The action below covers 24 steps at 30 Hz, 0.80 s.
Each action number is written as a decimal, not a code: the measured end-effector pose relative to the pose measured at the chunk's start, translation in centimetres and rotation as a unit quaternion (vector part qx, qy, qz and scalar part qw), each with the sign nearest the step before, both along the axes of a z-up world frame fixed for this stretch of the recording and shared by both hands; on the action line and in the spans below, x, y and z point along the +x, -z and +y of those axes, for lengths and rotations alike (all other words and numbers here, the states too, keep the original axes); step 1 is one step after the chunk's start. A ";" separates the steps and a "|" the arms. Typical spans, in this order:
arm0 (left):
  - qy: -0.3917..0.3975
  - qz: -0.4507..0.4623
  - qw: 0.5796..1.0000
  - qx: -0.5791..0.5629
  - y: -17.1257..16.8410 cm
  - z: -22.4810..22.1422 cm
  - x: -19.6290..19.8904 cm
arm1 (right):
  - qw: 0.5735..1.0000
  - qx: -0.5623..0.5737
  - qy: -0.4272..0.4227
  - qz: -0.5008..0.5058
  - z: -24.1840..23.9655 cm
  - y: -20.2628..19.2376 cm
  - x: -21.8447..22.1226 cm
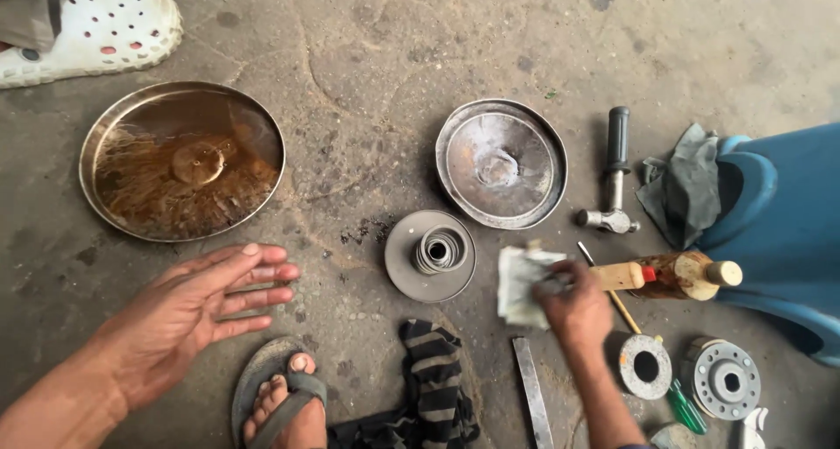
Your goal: Disassembling, cleaning, and inspecting motorcycle clutch components on a workshop floor.
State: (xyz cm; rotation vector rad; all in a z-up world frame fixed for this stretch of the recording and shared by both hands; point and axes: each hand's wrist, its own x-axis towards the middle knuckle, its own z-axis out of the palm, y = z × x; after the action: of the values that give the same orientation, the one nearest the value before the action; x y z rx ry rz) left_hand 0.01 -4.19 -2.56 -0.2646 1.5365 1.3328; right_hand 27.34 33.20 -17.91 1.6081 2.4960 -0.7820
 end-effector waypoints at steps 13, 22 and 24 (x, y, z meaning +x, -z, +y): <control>0.054 0.003 0.996 -0.073 -2.1 3.7 1.4 | 0.938 0.238 0.130 -0.216 15.0 8.2 32.1; 0.056 0.013 0.998 -0.036 -2.5 4.3 1.3 | 0.953 0.167 0.067 -0.246 19.4 4.9 32.4; 0.055 0.015 0.998 -0.028 -2.5 4.3 1.2 | 0.978 0.082 0.075 -0.177 20.4 4.0 31.0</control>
State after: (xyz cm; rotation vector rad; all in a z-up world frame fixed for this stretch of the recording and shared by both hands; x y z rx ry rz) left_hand 1.21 0.11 -0.03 -0.1943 1.5926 1.2140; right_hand 58.36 53.64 -21.93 1.8166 2.2550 -0.2691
